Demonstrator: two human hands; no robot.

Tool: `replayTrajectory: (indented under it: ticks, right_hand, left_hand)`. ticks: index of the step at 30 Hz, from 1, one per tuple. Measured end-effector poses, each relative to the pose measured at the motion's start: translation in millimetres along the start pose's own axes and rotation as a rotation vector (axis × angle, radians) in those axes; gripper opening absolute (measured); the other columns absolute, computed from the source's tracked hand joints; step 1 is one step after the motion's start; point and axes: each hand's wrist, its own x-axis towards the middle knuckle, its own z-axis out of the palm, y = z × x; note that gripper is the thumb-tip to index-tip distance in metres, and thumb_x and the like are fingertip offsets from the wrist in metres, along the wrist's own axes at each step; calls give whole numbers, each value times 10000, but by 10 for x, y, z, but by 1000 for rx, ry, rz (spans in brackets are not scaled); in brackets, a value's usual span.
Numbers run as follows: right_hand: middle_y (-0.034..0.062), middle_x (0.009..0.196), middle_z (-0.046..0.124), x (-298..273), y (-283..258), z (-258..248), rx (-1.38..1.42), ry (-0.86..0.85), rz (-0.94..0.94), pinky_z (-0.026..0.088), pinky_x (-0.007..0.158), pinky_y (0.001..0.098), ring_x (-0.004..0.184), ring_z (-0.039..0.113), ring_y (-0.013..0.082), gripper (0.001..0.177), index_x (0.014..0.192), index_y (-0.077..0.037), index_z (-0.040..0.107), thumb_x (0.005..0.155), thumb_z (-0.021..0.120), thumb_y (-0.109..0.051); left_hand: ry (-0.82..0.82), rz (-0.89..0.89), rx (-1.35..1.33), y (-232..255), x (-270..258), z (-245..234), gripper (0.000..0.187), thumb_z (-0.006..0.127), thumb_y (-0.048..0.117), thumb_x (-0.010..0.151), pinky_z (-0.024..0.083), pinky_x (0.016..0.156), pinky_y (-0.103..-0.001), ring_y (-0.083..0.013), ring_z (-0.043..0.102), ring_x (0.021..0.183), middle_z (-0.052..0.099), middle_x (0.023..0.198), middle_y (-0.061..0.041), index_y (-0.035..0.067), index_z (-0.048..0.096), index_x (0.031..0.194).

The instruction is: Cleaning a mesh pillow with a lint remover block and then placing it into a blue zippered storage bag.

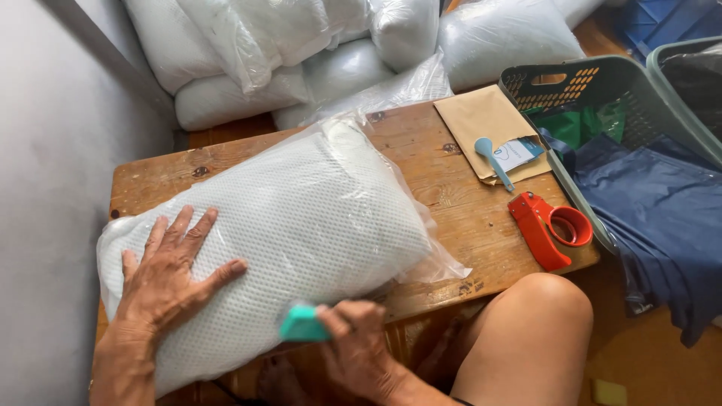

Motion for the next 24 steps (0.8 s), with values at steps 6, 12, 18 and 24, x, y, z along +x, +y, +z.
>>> replayTrajectory:
  ticks: [6, 12, 18, 24]
  right_hand:
    - [153, 1196, 477, 240, 1348, -339, 65, 295, 1016, 523, 844, 430, 1028, 557, 277, 605, 1407, -61, 465, 897, 716, -268]
    - [72, 1087, 537, 483, 816, -347, 415, 592, 950, 504, 783, 304, 906, 529, 176, 554, 1418, -98, 412, 946, 630, -291]
    - [185, 1188, 474, 354, -361, 303, 266, 189, 203, 428, 938, 472, 1086, 509, 349, 545, 1399, -58, 476, 886, 651, -111]
    - [112, 1200, 570, 109, -423, 321, 218, -20, 60, 400, 935, 451, 1063, 534, 297, 504, 1370, -127, 550, 894, 673, -238]
  left_hand:
    - [-70, -20, -91, 41, 152, -94, 963, 488, 757, 716, 58, 1217, -692, -190, 15, 1628, 116, 1740, 117, 458, 241, 1597]
    - [-56, 17, -116, -1, 173, -25, 940, 466, 743, 747, 97, 1220, -648, -203, 30, 1623, 108, 1745, 97, 436, 237, 1605]
    - [-39, 3, -199, 90, 115, -16, 977, 467, 766, 733, 45, 1213, -685, -219, -12, 1620, 83, 1749, 68, 409, 236, 1612]
    - [254, 253, -487, -334, 59, 165, 985, 694, 607, 758, 160, 1256, -470, -296, 185, 1575, 310, 1670, -114, 161, 373, 1575]
